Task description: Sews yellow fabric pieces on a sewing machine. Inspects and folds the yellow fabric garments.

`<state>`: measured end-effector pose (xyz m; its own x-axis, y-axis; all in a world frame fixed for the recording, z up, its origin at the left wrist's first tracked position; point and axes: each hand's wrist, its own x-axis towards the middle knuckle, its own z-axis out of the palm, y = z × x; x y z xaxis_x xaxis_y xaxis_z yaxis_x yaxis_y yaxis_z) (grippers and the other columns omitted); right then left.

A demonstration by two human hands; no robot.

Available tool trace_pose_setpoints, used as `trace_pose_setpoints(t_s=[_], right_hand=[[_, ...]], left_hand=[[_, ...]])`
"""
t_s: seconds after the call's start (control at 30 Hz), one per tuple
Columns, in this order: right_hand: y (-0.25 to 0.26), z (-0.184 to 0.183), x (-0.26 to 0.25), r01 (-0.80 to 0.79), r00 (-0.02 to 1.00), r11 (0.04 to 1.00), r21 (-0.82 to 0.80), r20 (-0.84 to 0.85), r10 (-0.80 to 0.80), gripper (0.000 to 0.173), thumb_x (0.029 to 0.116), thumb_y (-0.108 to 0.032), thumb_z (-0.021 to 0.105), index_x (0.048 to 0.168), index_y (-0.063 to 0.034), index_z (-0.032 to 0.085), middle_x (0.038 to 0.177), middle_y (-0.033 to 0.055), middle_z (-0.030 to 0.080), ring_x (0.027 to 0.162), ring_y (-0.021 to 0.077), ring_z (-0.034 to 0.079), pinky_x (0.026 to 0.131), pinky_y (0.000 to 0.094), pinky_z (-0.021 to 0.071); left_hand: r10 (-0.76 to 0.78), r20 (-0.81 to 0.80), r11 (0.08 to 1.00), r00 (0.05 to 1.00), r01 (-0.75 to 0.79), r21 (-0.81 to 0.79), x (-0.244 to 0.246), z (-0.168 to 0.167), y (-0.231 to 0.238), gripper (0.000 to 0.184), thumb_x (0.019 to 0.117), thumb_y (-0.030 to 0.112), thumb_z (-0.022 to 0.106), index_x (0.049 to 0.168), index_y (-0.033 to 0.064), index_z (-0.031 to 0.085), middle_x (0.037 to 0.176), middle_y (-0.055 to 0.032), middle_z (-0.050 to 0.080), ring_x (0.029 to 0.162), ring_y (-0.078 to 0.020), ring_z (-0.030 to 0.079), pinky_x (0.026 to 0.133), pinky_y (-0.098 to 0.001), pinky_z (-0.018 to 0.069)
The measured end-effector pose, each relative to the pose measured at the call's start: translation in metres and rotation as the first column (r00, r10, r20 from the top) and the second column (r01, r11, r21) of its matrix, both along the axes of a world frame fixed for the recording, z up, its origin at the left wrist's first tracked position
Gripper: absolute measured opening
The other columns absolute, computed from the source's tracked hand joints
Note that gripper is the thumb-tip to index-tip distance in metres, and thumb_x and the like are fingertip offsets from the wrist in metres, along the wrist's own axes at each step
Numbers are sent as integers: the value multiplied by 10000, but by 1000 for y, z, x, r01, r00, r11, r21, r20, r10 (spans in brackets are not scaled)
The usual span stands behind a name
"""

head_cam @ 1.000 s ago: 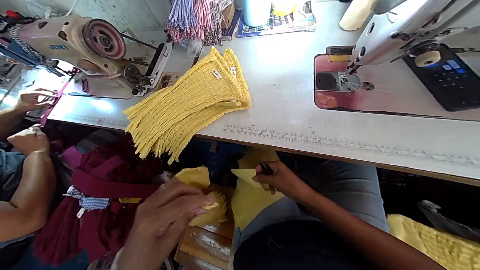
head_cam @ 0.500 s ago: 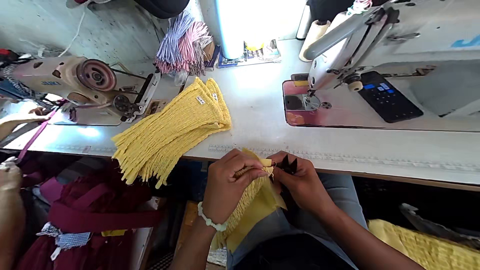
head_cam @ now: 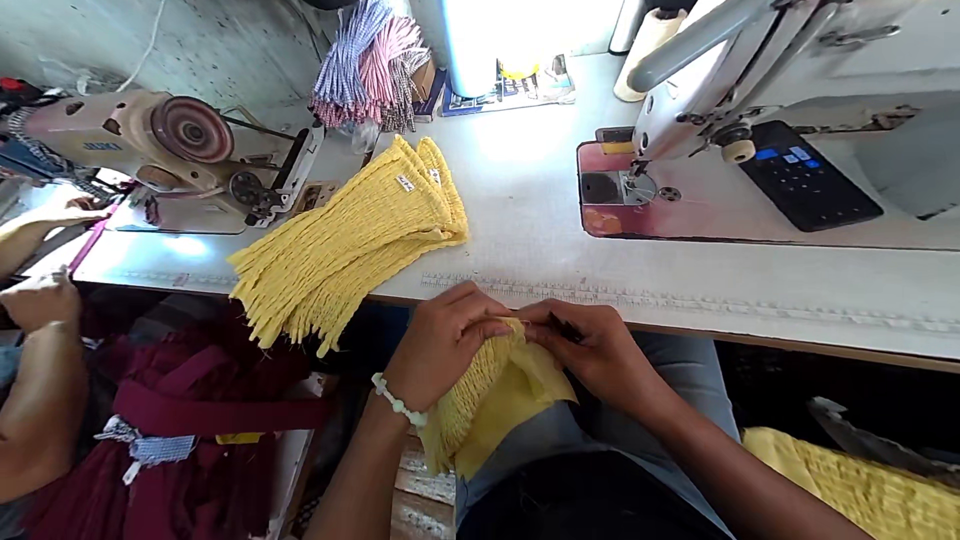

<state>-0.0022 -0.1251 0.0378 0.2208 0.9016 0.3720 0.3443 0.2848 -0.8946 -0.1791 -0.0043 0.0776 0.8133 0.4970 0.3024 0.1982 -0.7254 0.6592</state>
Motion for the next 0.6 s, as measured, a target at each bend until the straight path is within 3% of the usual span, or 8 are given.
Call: trace_pose_setpoints(t_s=[0.07,0.13,0.2,0.27,0.37,0.43,0.5,0.6], right_hand=[[-2,-2,-7,156,947,984,89,268,-175,211,1016,-143,577,1104,-33,733,931,47,757,770,42,687,697,172,556],[-7,-8,-19,125,898,972,198,395,-196,164,986,-99,589,1030,-28,730,843,84,709,726,136,668,659,247,556],[-14,-24,-42,-176,876,974,141,473,90,109,880,-24,648,949,-51,727,802,86,696,714,204,692,606,324,575],[-16,-52,-71,-495,699,864,-95,548,460,115,840,33,703,925,-35,742,857,126,719,818,295,727,621,418,597],[-16,-89,-103,-602,339,644,-472,579,742,127,929,82,592,990,94,703,940,247,687,923,417,701,701,504,584],[-18,-104,-114,-602,219,565,-565,563,797,166,954,91,534,936,136,693,925,278,701,936,437,692,813,531,550],[-16,-109,-115,-625,211,560,-543,573,792,174,955,76,541,874,123,688,862,263,698,883,428,699,778,531,551],[-10,-116,-102,-602,365,620,-503,517,774,136,956,68,560,959,111,690,919,273,689,916,446,699,739,545,570]], left_hand=[[99,6,994,995,-99,56,-5,-6,10,167,947,193,699,943,40,764,861,-31,669,764,-43,628,703,-184,529],[135,21,988,991,-136,72,-10,-11,24,144,935,152,710,964,22,765,891,-47,674,785,-69,635,720,-216,541],[138,16,988,990,-138,65,-12,-16,33,128,936,129,714,987,24,765,906,-45,663,810,-70,630,735,-205,535],[126,-1,988,992,-126,88,-11,-18,36,118,937,131,718,993,39,768,919,-45,662,848,-91,634,764,-226,537],[131,-7,980,991,-128,155,-8,-19,34,140,949,169,702,992,61,779,924,-35,671,912,-163,596,815,-314,482],[162,6,969,987,-160,190,-12,-20,33,147,950,177,698,989,61,779,913,-38,661,951,-197,582,840,-341,471],[211,22,956,977,-211,202,-21,-19,34,168,954,191,695,997,52,778,942,-64,662,1005,-223,591,867,-360,486],[248,50,953,967,-253,167,-35,-13,36,235,984,244,655,1002,29,748,1186,-124,662,1169,-209,601,968,-341,509]])
